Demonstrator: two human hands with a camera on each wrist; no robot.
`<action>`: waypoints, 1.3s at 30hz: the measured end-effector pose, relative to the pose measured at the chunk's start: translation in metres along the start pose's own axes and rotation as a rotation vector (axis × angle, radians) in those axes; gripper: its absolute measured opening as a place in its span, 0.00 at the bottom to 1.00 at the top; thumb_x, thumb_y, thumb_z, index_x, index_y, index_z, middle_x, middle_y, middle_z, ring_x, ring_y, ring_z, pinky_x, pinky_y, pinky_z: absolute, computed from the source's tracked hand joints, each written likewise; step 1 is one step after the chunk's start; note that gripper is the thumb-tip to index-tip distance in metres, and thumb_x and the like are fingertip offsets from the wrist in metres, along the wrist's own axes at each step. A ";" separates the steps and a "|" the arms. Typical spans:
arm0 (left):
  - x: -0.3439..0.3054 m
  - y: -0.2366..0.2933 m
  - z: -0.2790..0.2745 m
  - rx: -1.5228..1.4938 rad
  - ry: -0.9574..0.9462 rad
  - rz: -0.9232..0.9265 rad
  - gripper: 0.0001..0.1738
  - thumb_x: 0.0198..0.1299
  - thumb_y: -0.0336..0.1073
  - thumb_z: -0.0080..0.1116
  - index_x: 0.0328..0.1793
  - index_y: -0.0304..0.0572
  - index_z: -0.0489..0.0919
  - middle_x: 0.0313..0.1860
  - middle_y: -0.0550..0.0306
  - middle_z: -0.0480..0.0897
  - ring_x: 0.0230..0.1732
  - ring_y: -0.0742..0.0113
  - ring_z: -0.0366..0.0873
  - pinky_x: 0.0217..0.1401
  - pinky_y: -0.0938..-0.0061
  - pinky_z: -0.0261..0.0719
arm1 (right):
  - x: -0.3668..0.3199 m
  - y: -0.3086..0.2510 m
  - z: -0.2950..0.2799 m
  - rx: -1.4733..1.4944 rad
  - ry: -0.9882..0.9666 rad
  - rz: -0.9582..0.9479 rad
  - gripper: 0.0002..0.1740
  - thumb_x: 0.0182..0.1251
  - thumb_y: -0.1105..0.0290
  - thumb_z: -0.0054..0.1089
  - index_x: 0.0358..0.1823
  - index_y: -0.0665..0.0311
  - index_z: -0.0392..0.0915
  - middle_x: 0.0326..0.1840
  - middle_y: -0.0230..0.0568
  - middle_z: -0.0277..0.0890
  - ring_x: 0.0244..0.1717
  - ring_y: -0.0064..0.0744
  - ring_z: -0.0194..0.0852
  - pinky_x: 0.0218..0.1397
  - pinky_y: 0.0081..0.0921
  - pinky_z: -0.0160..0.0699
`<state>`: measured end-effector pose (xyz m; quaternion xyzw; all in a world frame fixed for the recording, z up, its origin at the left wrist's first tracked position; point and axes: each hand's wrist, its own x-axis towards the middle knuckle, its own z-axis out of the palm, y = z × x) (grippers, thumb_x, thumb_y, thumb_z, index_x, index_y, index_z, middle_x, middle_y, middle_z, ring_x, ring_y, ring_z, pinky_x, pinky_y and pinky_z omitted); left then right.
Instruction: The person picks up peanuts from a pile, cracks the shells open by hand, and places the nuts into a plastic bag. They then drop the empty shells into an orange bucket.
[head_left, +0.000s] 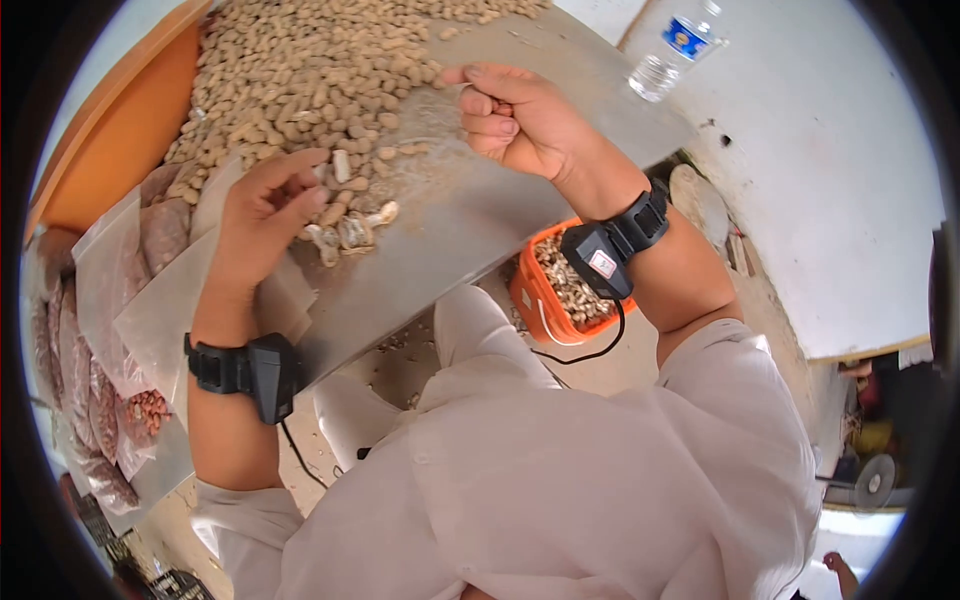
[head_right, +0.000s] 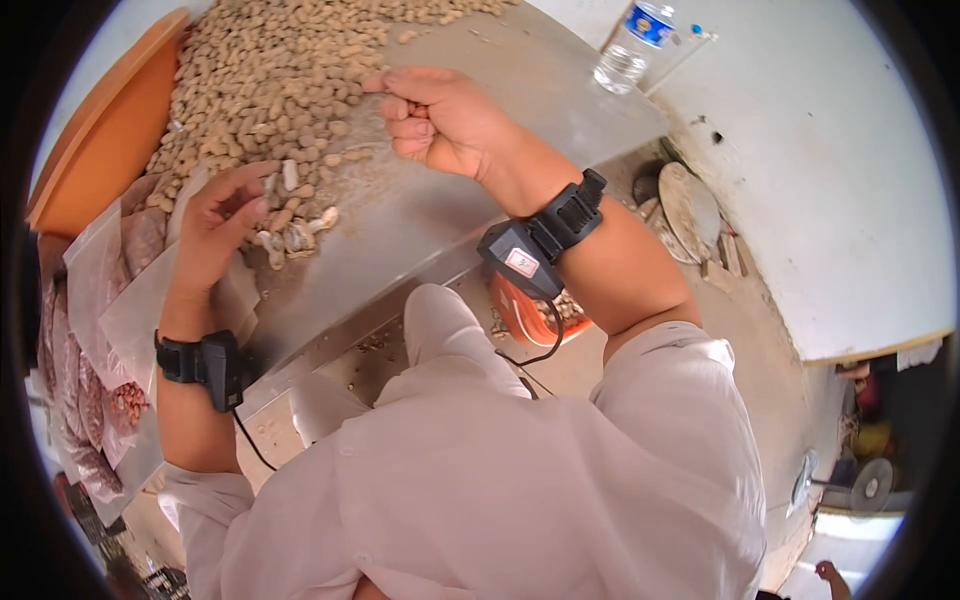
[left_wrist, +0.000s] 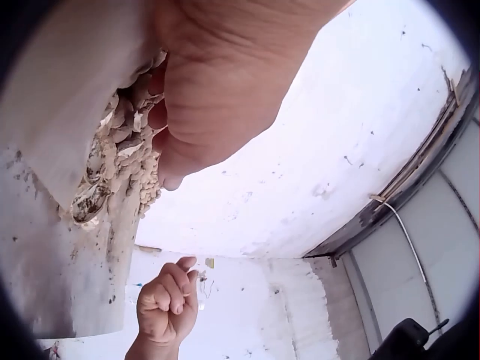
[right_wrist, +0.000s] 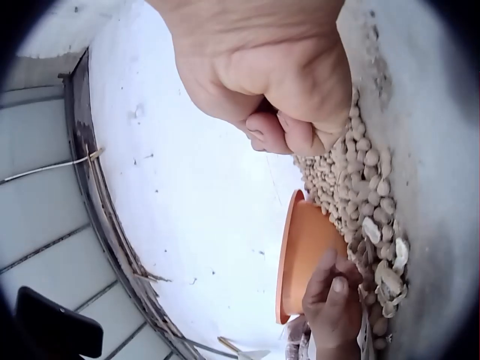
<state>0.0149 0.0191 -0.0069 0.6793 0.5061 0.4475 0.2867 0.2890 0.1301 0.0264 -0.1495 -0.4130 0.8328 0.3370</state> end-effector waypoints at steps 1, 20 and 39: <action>0.000 -0.001 0.002 -0.002 0.024 0.028 0.18 0.53 0.27 0.61 0.52 0.41 0.78 0.33 0.67 0.73 0.33 0.80 0.68 0.36 0.85 0.68 | -0.012 -0.004 -0.007 0.053 0.063 -0.024 0.11 0.68 0.71 0.47 0.48 0.69 0.68 0.21 0.31 0.65 0.15 0.16 0.49 0.17 0.14 0.50; 0.002 -0.007 -0.003 0.051 0.085 0.017 0.16 0.59 0.31 0.57 0.54 0.37 0.77 0.36 0.68 0.74 0.36 0.81 0.66 0.41 0.86 0.63 | -0.151 -0.006 -0.117 0.309 0.260 -0.507 0.09 0.71 0.70 0.42 0.40 0.68 0.68 0.21 0.27 0.57 0.14 0.16 0.47 0.19 0.15 0.48; 0.006 -0.005 0.005 0.058 0.188 0.053 0.13 0.58 0.30 0.58 0.49 0.37 0.79 0.33 0.68 0.76 0.32 0.82 0.67 0.36 0.87 0.65 | -0.181 0.016 -0.185 0.116 0.689 -0.396 0.05 0.67 0.70 0.49 0.38 0.63 0.71 0.17 0.28 0.60 0.12 0.17 0.46 0.14 0.15 0.44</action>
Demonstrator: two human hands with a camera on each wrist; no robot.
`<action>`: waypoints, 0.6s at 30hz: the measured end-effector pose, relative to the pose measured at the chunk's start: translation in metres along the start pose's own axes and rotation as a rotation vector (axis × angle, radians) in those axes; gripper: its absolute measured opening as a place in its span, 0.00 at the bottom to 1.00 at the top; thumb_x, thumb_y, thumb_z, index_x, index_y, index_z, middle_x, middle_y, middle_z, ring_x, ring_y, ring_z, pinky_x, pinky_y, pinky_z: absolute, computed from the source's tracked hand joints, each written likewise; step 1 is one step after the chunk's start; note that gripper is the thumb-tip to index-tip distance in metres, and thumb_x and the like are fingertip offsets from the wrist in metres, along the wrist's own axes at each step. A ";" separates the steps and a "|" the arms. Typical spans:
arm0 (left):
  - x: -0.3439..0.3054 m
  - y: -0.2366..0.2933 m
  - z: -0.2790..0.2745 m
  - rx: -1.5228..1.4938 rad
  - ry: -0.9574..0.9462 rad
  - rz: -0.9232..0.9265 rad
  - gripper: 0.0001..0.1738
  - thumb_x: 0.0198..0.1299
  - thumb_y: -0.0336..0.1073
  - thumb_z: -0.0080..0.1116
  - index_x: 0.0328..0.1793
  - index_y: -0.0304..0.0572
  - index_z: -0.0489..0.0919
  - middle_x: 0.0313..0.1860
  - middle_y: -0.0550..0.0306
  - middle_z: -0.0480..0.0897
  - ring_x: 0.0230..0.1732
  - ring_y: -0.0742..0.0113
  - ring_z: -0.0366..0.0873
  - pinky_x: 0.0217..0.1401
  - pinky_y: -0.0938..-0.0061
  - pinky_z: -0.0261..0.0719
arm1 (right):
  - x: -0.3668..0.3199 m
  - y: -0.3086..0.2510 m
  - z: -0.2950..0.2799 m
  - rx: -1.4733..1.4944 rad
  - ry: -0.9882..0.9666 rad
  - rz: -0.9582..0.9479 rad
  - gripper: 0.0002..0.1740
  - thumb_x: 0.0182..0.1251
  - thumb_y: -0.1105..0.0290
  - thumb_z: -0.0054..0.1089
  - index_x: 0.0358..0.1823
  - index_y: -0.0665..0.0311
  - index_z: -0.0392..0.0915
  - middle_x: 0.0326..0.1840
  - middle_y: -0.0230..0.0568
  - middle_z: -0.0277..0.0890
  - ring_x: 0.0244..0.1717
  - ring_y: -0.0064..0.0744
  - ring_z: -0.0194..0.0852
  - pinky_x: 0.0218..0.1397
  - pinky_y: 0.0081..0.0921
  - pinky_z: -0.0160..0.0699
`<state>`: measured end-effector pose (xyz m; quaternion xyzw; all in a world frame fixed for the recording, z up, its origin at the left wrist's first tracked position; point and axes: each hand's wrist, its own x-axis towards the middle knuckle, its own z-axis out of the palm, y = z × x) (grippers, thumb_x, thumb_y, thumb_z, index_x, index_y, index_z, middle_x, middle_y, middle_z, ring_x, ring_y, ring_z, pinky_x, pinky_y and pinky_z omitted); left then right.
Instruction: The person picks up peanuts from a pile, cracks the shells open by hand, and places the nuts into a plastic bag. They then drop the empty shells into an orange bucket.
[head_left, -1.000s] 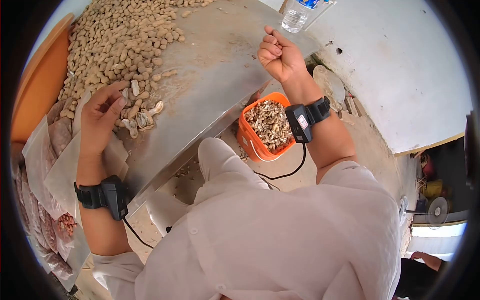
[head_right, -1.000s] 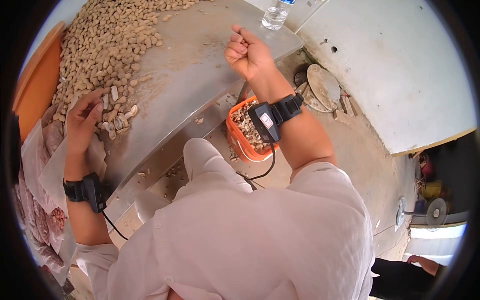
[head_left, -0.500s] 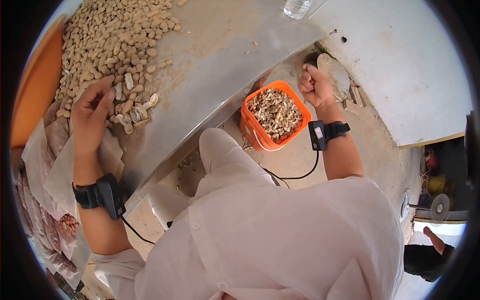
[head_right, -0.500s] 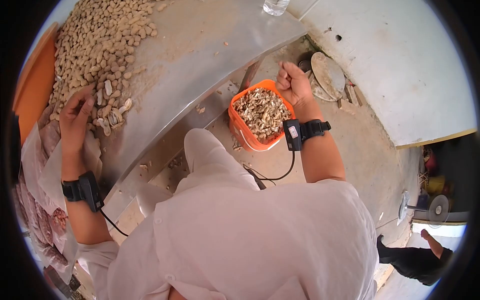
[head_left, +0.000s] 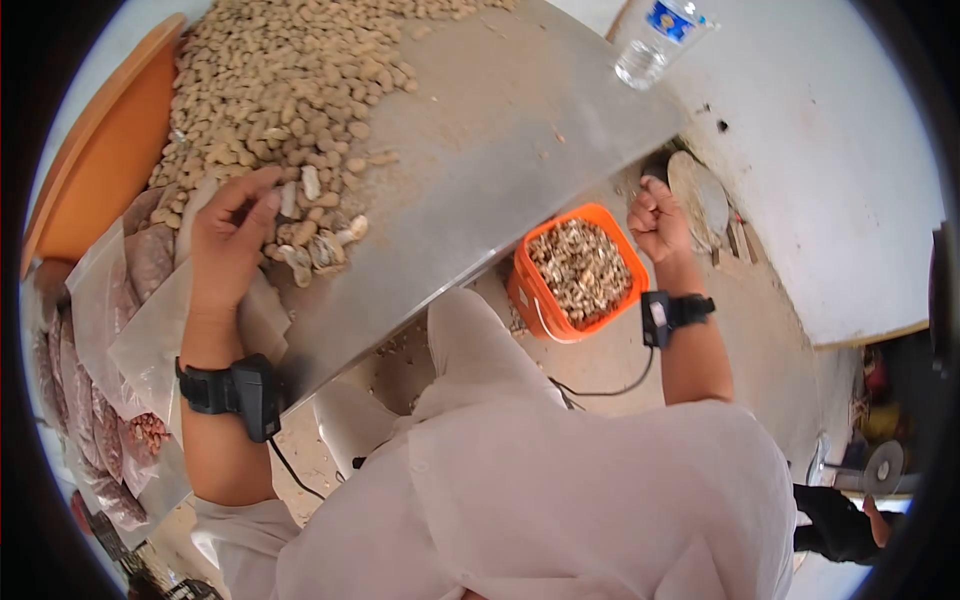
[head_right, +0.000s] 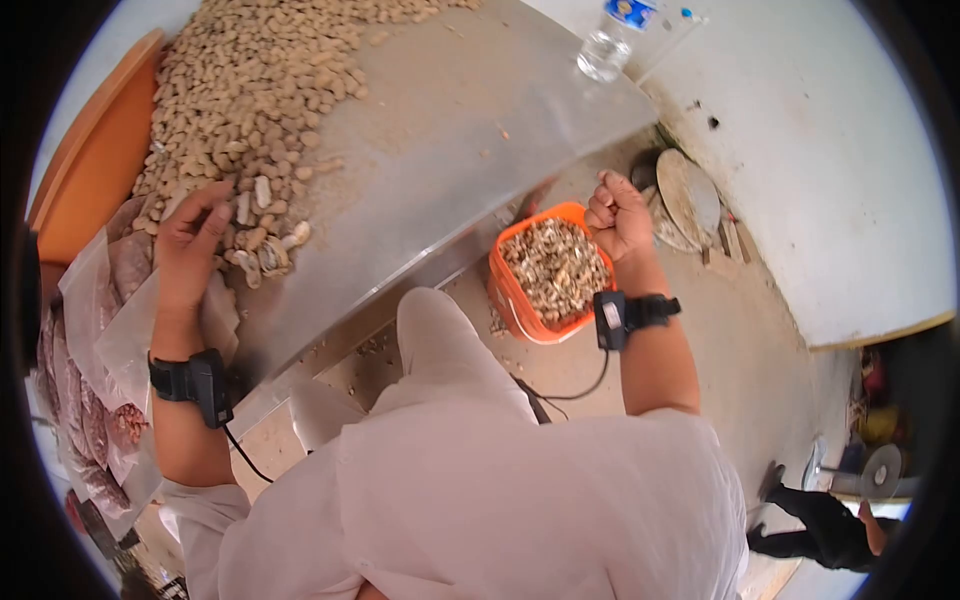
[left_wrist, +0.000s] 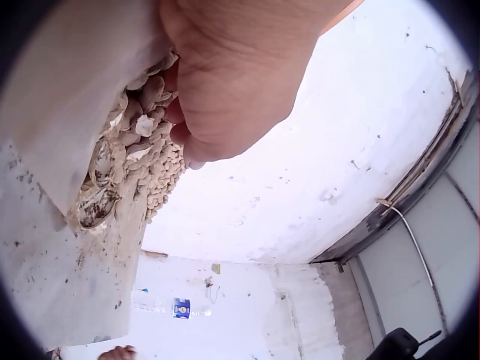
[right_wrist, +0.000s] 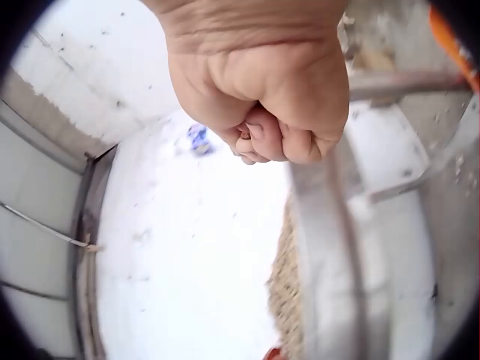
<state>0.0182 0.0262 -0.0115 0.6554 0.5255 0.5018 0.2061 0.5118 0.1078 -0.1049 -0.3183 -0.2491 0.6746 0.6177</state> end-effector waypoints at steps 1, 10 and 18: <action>-0.001 0.001 0.000 0.000 0.003 -0.001 0.13 0.58 0.29 0.58 0.49 0.36 0.79 0.33 0.68 0.76 0.32 0.82 0.67 0.35 0.87 0.66 | -0.007 -0.011 0.037 -0.021 -0.107 -0.025 0.06 0.67 0.70 0.49 0.39 0.64 0.72 0.17 0.28 0.60 0.12 0.16 0.46 0.15 0.15 0.44; 0.001 0.018 -0.026 0.442 0.143 -0.124 0.13 0.48 0.37 0.63 0.39 0.39 0.80 0.26 0.54 0.78 0.24 0.67 0.74 0.28 0.75 0.71 | -0.010 0.031 0.254 -0.300 -0.646 0.237 0.07 0.66 0.71 0.50 0.39 0.67 0.73 0.18 0.27 0.61 0.13 0.15 0.47 0.15 0.14 0.44; -0.009 0.024 -0.053 0.743 -0.021 -0.274 0.28 0.38 0.47 0.67 0.45 0.37 0.76 0.38 0.43 0.81 0.42 0.48 0.78 0.45 0.61 0.75 | -0.032 0.095 0.329 -0.643 -0.864 0.429 0.06 0.63 0.71 0.54 0.37 0.67 0.75 0.17 0.26 0.61 0.14 0.14 0.48 0.15 0.13 0.44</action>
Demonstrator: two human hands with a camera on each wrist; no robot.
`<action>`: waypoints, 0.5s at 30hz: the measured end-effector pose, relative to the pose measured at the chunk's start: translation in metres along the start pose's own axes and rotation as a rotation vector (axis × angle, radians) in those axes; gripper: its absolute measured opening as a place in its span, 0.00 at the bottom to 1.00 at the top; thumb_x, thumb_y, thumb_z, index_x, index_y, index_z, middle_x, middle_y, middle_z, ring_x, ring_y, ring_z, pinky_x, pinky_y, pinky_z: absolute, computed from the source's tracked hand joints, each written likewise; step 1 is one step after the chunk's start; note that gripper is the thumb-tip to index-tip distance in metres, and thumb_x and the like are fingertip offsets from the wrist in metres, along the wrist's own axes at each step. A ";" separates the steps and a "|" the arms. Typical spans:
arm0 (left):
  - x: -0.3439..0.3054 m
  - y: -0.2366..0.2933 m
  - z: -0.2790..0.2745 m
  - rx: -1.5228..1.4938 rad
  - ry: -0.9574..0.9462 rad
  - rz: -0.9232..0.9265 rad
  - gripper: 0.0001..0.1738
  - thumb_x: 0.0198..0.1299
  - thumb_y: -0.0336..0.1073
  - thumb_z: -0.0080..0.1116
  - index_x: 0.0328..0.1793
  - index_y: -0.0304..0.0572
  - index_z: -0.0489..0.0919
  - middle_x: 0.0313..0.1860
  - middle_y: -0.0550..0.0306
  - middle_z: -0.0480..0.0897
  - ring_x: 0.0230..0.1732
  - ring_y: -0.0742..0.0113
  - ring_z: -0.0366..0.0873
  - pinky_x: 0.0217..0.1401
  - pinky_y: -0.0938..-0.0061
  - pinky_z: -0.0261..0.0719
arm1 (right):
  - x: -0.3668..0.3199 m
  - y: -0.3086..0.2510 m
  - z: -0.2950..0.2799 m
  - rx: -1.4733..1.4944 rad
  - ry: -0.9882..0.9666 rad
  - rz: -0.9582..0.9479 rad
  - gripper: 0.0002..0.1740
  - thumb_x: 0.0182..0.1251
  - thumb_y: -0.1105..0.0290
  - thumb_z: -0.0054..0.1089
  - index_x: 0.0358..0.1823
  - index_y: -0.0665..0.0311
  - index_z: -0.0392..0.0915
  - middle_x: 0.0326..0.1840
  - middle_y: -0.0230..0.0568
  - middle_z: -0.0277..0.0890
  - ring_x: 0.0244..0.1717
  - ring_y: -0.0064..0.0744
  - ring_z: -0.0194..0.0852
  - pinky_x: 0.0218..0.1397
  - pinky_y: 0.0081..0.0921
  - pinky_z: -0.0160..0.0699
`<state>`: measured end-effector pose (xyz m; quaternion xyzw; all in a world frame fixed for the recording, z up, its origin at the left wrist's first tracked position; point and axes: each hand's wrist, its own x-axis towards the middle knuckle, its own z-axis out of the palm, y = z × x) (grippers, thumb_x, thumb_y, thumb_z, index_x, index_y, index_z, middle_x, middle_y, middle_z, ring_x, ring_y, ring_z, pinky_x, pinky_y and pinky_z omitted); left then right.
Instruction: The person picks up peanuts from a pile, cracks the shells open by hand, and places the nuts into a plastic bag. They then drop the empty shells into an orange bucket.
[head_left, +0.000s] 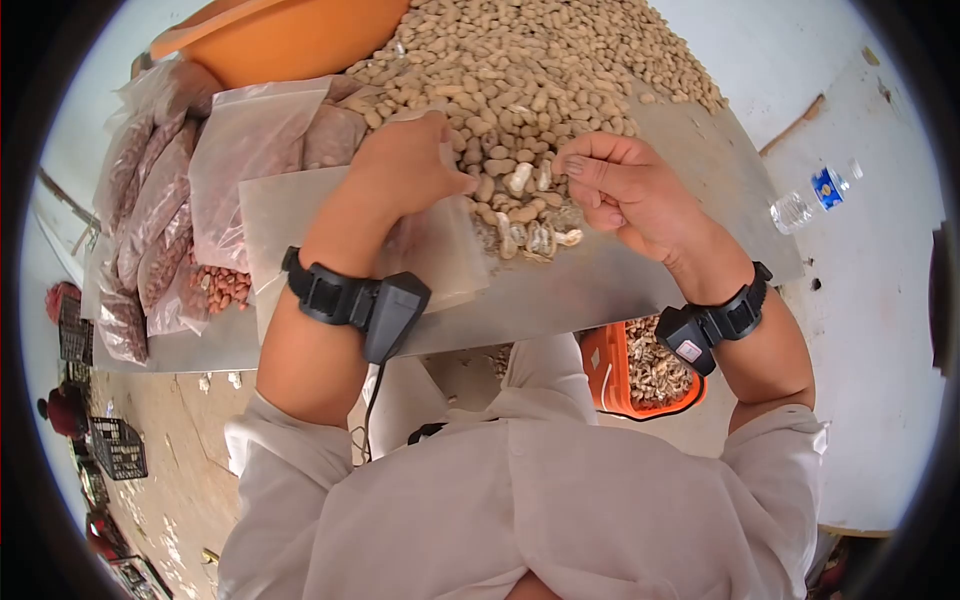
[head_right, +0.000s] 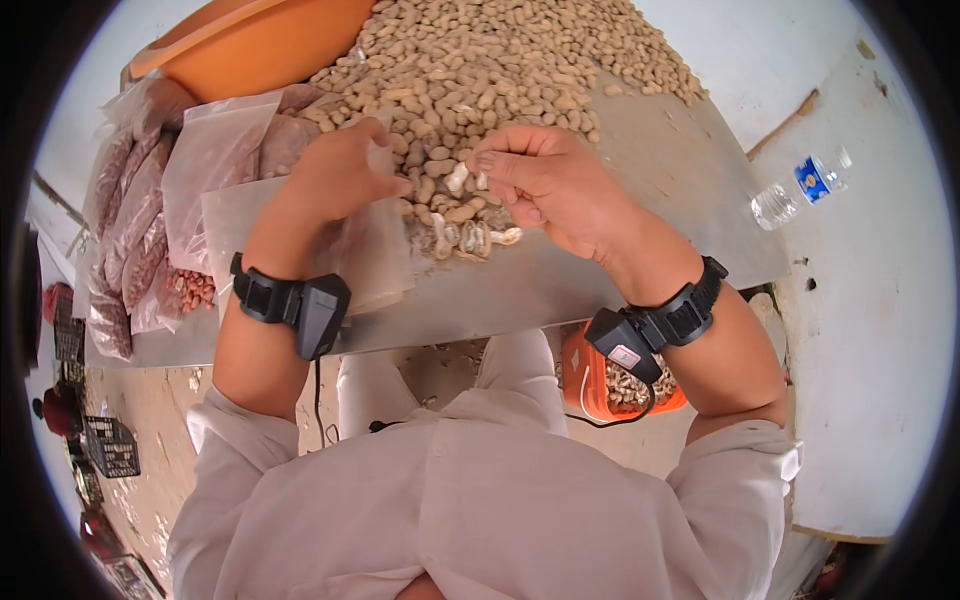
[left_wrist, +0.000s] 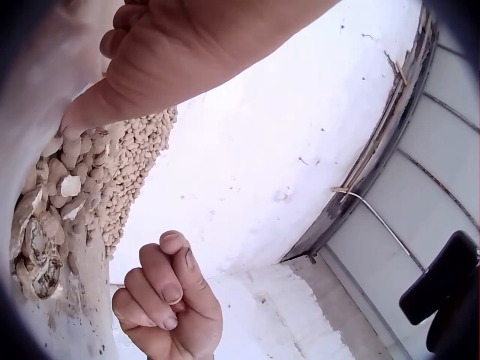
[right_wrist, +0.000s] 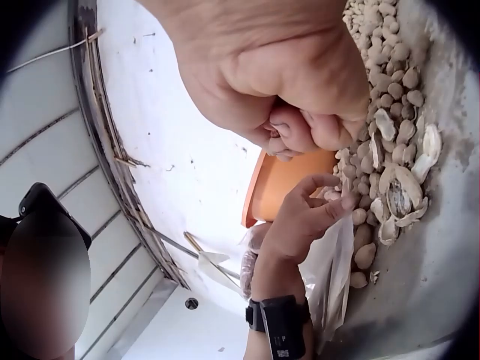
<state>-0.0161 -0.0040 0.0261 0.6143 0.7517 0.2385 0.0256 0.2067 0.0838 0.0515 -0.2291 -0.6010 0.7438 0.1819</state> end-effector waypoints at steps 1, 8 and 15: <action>0.001 0.000 0.000 0.033 -0.023 -0.001 0.30 0.38 0.47 0.68 0.46 0.36 0.76 0.39 0.42 0.80 0.43 0.48 0.78 0.46 0.61 0.75 | 0.004 0.000 0.004 -0.017 -0.019 0.003 0.06 0.63 0.72 0.54 0.37 0.67 0.75 0.17 0.26 0.61 0.14 0.14 0.48 0.15 0.13 0.44; 0.004 -0.001 0.010 -0.018 -0.112 -0.065 0.28 0.39 0.46 0.66 0.46 0.37 0.75 0.39 0.42 0.81 0.44 0.48 0.78 0.46 0.61 0.75 | 0.025 0.001 0.030 -0.083 -0.017 0.035 0.06 0.64 0.72 0.52 0.37 0.67 0.75 0.16 0.26 0.60 0.13 0.13 0.48 0.15 0.13 0.45; 0.014 -0.026 0.013 -0.469 -0.218 -0.017 0.16 0.46 0.29 0.55 0.45 0.42 0.75 0.21 0.56 0.75 0.21 0.71 0.72 0.22 0.77 0.67 | 0.034 -0.003 0.042 -0.022 -0.019 0.078 0.07 0.65 0.72 0.50 0.40 0.68 0.74 0.18 0.28 0.62 0.13 0.15 0.50 0.14 0.13 0.46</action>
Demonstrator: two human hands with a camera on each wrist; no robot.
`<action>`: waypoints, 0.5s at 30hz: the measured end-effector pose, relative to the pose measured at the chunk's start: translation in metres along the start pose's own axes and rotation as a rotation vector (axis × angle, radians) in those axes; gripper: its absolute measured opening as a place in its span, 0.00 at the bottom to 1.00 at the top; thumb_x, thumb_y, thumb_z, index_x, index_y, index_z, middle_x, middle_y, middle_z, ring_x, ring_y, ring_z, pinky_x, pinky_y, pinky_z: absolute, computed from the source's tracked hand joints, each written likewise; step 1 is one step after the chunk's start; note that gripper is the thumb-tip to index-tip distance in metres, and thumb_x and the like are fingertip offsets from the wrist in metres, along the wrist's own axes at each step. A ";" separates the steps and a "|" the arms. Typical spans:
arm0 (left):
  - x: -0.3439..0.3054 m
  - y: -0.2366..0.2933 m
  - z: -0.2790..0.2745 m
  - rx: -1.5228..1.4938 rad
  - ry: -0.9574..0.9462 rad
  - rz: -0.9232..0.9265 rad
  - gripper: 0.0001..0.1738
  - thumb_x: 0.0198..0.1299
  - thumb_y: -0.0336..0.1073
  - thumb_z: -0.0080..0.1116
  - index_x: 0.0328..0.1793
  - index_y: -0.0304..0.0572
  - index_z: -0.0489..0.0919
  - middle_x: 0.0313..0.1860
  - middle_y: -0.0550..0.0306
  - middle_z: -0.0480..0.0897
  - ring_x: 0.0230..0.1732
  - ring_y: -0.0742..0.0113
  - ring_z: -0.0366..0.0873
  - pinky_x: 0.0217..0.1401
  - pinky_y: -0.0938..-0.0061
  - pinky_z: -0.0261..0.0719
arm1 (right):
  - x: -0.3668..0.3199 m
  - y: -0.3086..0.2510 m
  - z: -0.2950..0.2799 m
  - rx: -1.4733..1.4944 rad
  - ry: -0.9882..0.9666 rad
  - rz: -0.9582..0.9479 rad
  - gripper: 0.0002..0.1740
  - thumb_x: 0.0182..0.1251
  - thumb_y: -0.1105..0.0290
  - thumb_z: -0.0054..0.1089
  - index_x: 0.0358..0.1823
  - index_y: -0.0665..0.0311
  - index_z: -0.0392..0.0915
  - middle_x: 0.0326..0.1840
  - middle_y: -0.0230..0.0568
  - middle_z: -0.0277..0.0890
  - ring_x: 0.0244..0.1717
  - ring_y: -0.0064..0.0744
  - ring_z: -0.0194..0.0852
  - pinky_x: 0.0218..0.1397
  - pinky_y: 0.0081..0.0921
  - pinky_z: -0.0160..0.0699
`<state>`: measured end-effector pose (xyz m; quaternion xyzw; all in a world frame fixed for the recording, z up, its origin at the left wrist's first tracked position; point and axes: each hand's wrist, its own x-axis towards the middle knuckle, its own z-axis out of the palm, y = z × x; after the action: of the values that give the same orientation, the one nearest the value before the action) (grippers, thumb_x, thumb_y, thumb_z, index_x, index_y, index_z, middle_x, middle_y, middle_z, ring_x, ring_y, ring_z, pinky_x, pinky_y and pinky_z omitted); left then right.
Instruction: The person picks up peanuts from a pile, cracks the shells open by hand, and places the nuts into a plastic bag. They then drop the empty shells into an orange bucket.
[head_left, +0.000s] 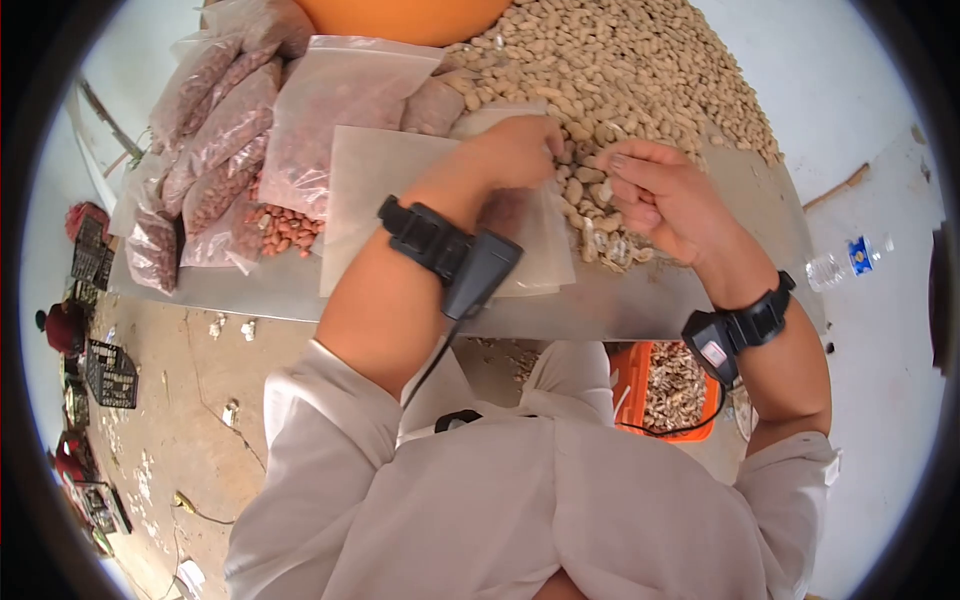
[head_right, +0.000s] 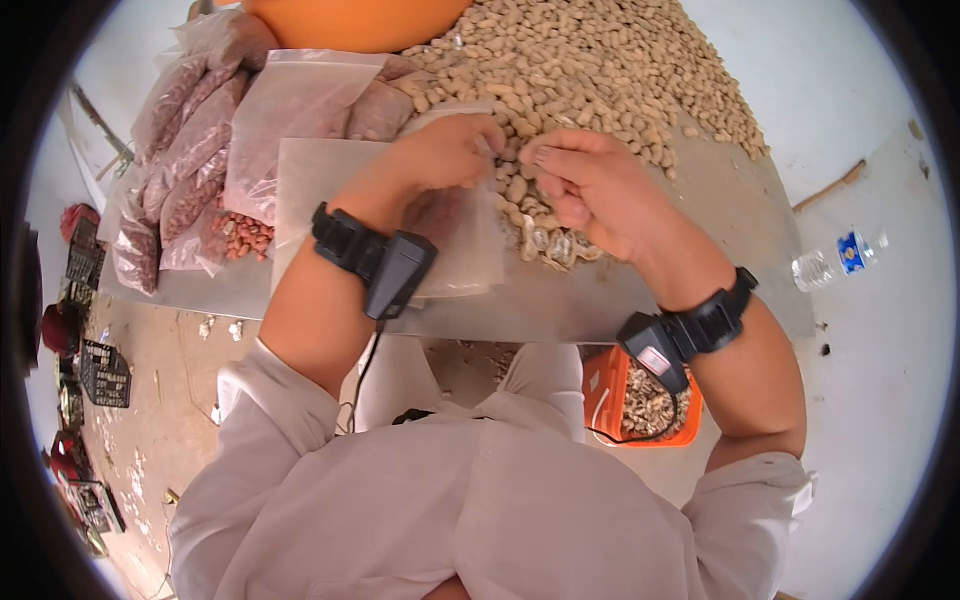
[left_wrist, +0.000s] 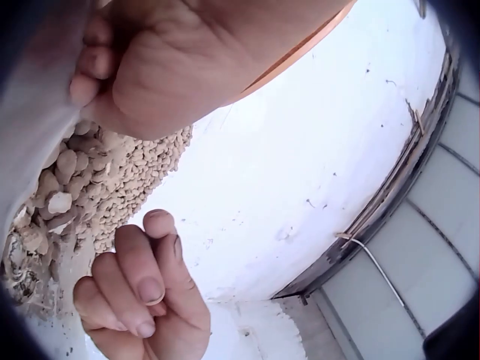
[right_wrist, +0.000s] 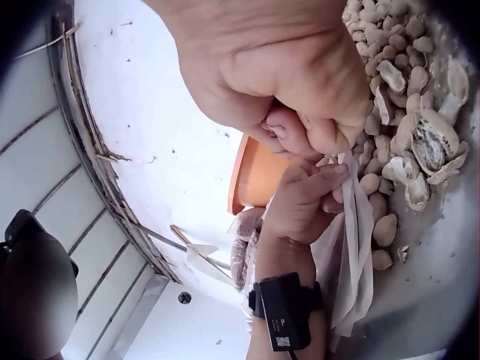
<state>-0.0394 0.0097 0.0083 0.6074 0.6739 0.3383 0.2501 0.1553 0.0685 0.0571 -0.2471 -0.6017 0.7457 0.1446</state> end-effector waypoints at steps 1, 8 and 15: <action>-0.002 0.001 -0.003 -0.091 -0.008 -0.020 0.16 0.46 0.29 0.54 0.45 0.42 0.75 0.20 0.58 0.74 0.21 0.72 0.71 0.21 0.79 0.65 | 0.001 0.000 0.001 0.019 -0.040 0.015 0.07 0.65 0.72 0.49 0.40 0.69 0.73 0.18 0.28 0.62 0.13 0.15 0.50 0.15 0.13 0.46; -0.007 0.008 -0.025 -0.513 -0.084 -0.048 0.15 0.45 0.26 0.50 0.43 0.42 0.75 0.17 0.64 0.71 0.18 0.80 0.64 0.18 0.84 0.55 | 0.019 -0.001 0.009 0.097 -0.103 0.056 0.07 0.65 0.74 0.48 0.39 0.70 0.72 0.18 0.31 0.62 0.13 0.16 0.50 0.15 0.14 0.47; -0.009 0.011 -0.027 -0.584 -0.024 -0.030 0.16 0.45 0.26 0.50 0.43 0.41 0.74 0.17 0.68 0.69 0.17 0.82 0.64 0.17 0.87 0.53 | 0.049 0.018 0.022 0.205 0.068 0.082 0.08 0.64 0.68 0.51 0.34 0.67 0.72 0.21 0.32 0.65 0.18 0.19 0.57 0.18 0.16 0.56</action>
<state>-0.0506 -0.0026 0.0335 0.5037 0.5537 0.5070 0.4273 0.1042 0.0712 0.0332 -0.2807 -0.5064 0.7997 0.1590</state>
